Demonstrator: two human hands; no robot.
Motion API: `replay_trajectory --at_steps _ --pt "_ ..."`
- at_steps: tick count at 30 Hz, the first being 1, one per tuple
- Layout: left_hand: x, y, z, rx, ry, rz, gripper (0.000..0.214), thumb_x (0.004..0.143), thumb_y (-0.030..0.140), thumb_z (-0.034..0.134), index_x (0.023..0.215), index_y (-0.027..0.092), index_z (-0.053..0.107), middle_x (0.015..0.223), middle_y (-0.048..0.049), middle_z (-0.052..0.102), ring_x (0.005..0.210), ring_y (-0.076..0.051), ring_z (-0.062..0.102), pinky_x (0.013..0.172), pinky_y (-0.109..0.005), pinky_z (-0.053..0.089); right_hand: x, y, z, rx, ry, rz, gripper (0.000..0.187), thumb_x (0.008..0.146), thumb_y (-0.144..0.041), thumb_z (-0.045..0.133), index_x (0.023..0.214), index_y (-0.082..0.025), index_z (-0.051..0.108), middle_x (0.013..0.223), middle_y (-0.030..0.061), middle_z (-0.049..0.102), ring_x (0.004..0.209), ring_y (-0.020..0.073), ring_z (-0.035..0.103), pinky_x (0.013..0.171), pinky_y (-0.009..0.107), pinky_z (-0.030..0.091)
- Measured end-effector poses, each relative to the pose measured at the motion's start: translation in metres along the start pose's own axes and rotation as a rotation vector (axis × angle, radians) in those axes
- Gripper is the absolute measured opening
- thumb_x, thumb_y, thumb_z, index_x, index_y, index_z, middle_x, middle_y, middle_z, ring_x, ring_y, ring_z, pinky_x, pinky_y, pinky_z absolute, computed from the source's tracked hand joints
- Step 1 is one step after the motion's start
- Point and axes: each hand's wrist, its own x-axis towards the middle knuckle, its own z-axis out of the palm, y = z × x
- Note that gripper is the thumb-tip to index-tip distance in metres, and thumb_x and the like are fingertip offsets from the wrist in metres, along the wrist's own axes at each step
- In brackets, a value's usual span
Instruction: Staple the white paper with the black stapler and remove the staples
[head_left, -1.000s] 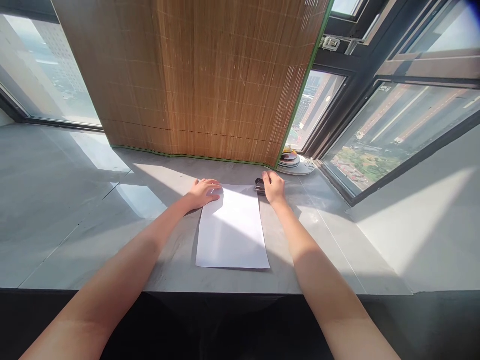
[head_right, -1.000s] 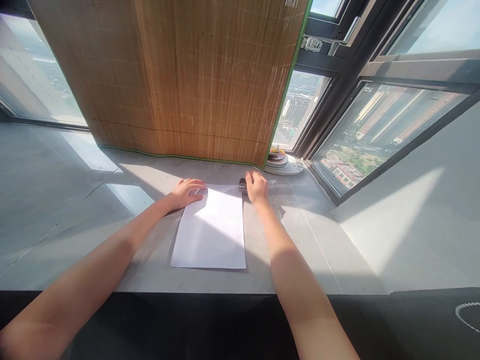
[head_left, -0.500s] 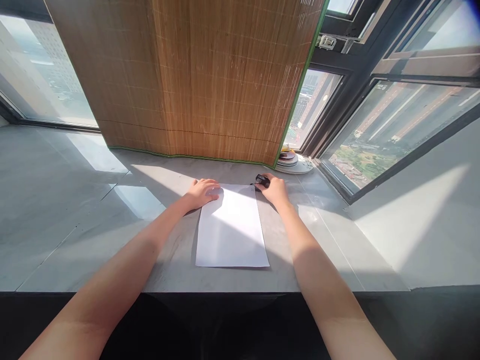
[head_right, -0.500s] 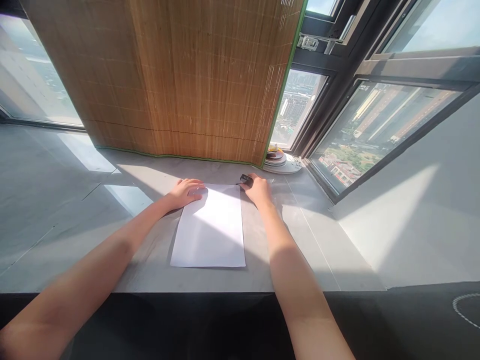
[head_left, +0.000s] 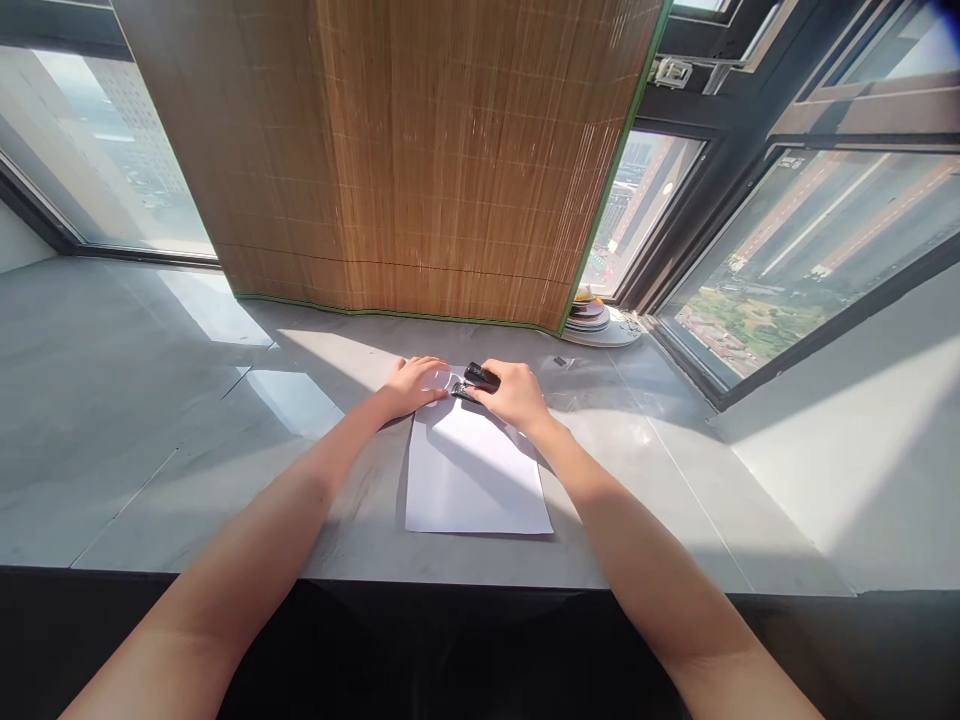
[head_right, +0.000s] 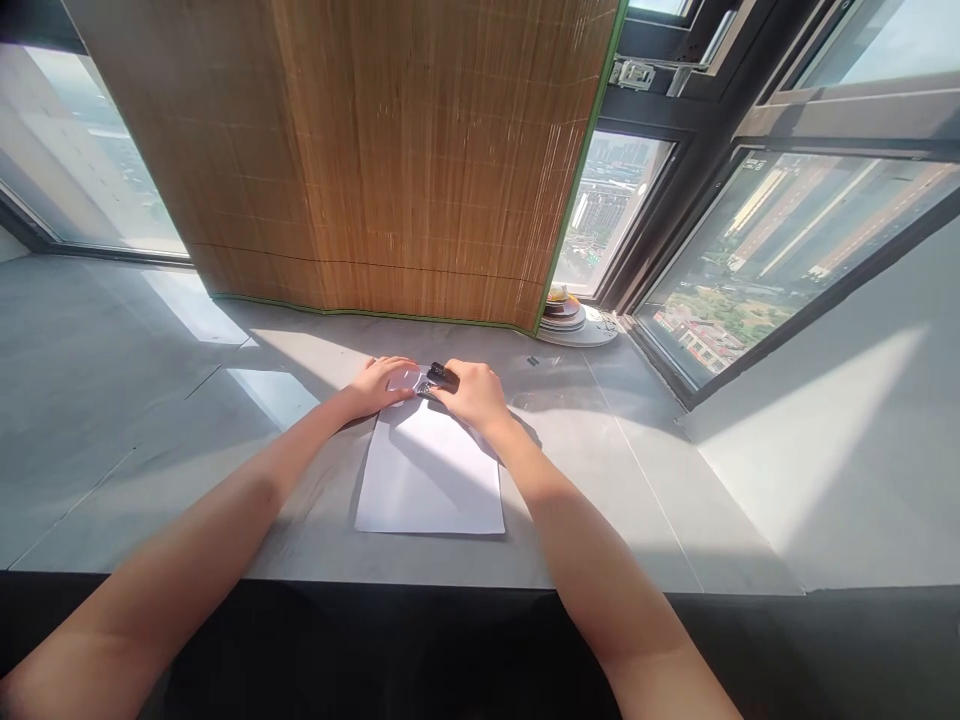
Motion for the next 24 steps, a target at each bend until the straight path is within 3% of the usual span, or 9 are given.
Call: replay_trajectory --at_steps 4,10,13,15,18,21,24 --pt "-0.002 0.002 0.0 0.0 -0.006 -0.002 0.039 0.097 0.048 0.063 0.13 0.032 0.073 0.155 -0.0039 0.061 0.142 -0.032 0.053 0.122 -0.052 0.032 -0.003 -0.005 0.013 0.039 -0.067 -0.011 0.023 0.084 -0.047 0.077 0.092 -0.026 0.076 0.088 0.0018 0.079 0.083 0.0209 0.069 0.071 0.026 0.043" --pt "-0.004 0.002 -0.001 0.0 -0.005 0.006 0.037 0.097 0.047 0.061 0.129 0.034 0.074 0.155 -0.0027 0.06 0.143 -0.032 0.051 0.124 -0.053 0.032 -0.002 0.005 0.01 0.078 -0.113 -0.094 0.034 0.086 -0.059 0.074 0.093 -0.025 0.077 0.082 0.0006 0.077 0.077 0.0192 0.067 0.069 0.025 0.043" --pt "-0.004 0.0 -0.001 0.0 -0.008 0.001 0.036 0.098 0.048 0.061 0.128 0.034 0.074 0.156 -0.0022 0.059 0.144 -0.032 0.051 0.125 -0.054 0.031 0.005 0.024 0.006 0.241 -0.162 -0.13 0.052 0.098 -0.07 0.053 0.098 -0.024 0.078 0.09 0.0028 0.078 0.082 0.0193 0.069 0.074 0.026 0.048" --pt "-0.004 0.0 0.001 0.0 -0.011 0.0 0.036 0.098 0.048 0.06 0.128 0.034 0.074 0.157 -0.0021 0.058 0.145 -0.033 0.049 0.125 -0.056 0.03 0.011 0.041 0.005 0.306 -0.116 -0.031 0.062 0.105 -0.066 0.036 0.093 -0.021 0.077 0.088 0.0048 0.077 0.08 0.0193 0.069 0.073 0.027 0.049" --pt "-0.002 -0.002 0.003 -0.014 -0.003 0.003 0.036 0.097 0.05 0.061 0.126 0.034 0.075 0.159 -0.0027 0.057 0.146 -0.033 0.049 0.126 -0.057 0.03 0.017 0.062 0.007 0.16 -0.044 0.131 0.048 0.104 -0.051 0.044 0.082 -0.019 0.072 0.077 0.0045 0.072 0.074 0.0187 0.065 0.069 0.027 0.047" --pt "-0.001 -0.008 0.001 -0.058 0.082 -0.025 0.035 0.098 0.05 0.058 0.122 0.032 0.077 0.152 -0.0032 0.062 0.139 -0.03 0.055 0.123 -0.05 0.039 0.019 0.071 0.011 0.014 -0.124 0.062 0.022 0.093 -0.036 0.06 0.082 -0.02 0.072 0.076 0.001 0.071 0.072 0.0162 0.061 0.068 0.025 0.043" --pt "-0.004 -0.025 -0.006 -0.008 0.295 -0.222 0.038 0.103 0.039 0.045 0.122 0.029 0.076 0.14 -0.0059 0.069 0.134 -0.029 0.058 0.12 -0.046 0.042 0.018 0.073 0.012 0.002 -0.148 -0.021 0.02 0.092 -0.035 0.06 0.083 -0.02 0.071 0.075 -0.0004 0.069 0.07 0.0144 0.058 0.066 0.024 0.04"
